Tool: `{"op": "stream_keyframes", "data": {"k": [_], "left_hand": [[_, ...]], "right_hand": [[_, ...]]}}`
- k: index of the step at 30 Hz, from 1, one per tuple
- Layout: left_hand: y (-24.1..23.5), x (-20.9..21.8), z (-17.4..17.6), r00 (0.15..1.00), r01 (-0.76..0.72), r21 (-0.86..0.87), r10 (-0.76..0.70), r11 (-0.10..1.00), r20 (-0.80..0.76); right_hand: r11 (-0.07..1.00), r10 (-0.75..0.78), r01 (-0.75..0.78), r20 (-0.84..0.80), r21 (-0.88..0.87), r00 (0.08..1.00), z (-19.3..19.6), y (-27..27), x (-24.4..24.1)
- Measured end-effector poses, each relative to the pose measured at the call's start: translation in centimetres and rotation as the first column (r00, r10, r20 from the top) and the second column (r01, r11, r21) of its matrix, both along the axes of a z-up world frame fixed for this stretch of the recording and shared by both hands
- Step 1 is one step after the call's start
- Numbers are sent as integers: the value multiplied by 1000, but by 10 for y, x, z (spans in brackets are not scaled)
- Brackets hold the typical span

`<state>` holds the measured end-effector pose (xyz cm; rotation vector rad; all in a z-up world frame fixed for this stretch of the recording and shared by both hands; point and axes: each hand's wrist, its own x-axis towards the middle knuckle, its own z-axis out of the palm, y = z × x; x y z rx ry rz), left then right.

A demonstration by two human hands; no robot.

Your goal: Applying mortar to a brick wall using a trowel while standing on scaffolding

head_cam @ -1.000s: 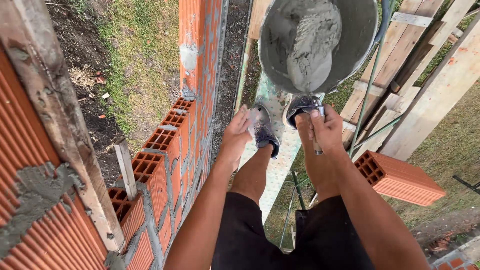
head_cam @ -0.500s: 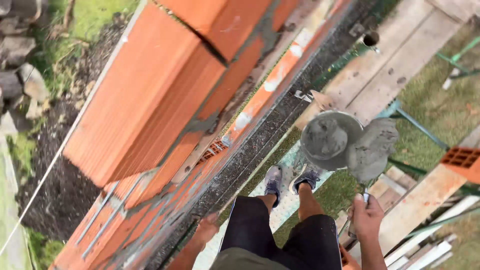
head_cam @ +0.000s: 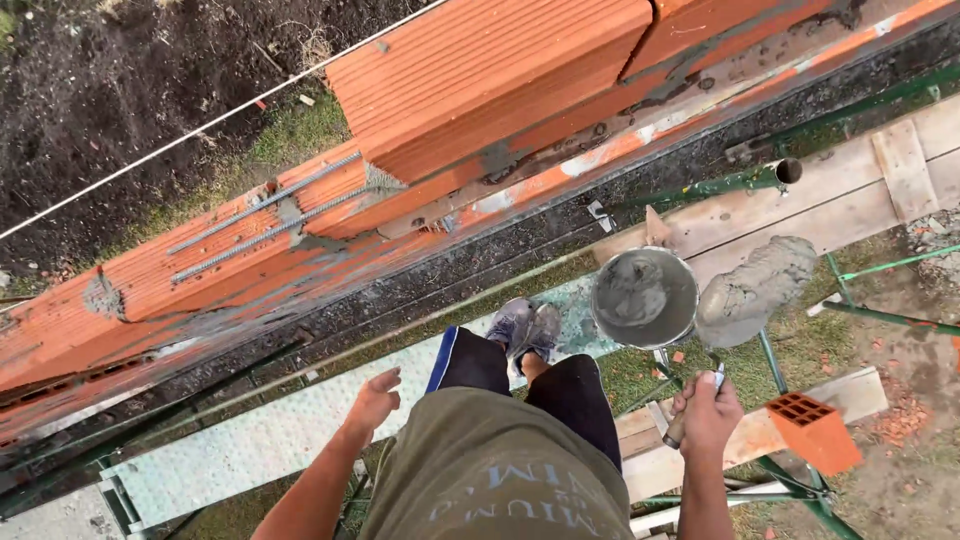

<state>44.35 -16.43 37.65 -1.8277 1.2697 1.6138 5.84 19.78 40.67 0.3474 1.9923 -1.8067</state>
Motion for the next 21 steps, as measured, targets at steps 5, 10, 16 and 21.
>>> {"op": "stream_keyframes", "data": {"k": [5,10,16,21], "left_hand": [[30,23,49,998,-47,88,44,995,34],[47,23,85,991,-131,95,130,987,23],[47,19,97,988,-150,105,152,983,-13],[35,42,81,983,-177,120,182,977,-32]], "right_hand": [[988,99,-97,-6,117,995,-12,11,-4],[972,162,-173,84,157,983,-21,26,-8],[936,239,-256,99,242,966,-15,39,-3],[963,182,-203,125,179,975,-8,35,24]]}}
